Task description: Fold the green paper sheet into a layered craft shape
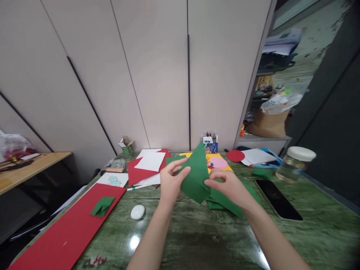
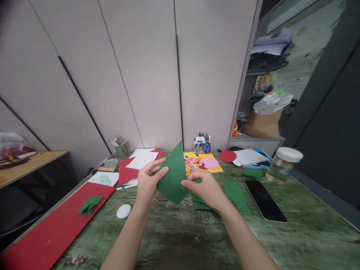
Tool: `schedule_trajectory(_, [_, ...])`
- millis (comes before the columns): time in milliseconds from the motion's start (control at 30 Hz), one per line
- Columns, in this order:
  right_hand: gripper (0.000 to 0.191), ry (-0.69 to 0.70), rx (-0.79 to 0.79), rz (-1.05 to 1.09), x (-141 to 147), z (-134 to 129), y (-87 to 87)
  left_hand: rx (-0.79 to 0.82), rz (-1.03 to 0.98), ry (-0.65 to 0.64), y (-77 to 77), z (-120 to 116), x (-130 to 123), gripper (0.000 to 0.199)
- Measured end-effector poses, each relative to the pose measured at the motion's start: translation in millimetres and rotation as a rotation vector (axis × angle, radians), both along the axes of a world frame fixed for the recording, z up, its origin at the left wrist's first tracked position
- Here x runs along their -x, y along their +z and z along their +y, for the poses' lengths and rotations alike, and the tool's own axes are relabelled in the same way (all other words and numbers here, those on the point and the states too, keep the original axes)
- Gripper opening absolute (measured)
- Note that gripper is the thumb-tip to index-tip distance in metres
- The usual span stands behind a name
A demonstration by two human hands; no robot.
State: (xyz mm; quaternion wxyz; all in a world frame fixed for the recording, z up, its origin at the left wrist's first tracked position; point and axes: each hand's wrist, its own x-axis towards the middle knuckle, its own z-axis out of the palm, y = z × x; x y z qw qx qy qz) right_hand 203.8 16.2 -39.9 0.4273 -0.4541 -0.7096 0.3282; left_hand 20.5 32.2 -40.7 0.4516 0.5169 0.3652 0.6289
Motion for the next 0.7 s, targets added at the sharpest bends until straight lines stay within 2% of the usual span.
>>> schedule_trajectory(233, [0.029, -0.058, -0.031, -0.014, 1.5, -1.6, -0.4, 0.019, -0.044, -0.011, -1.2, 1.5, -0.9, 0.035])
schedule_trajectory(433, [0.028, 0.007, -0.036, -0.061, 0.3, -2.9, 1.7, 0.009, -0.062, 0.038, -3.0, 3.9, -0.9, 0.037])
schedule_trajectory(700, [0.029, 0.002, -0.021, -0.094, -0.1, -3.0, 1.8, 0.017, -0.084, 0.034, -3.4, 3.6, -1.6, 0.039])
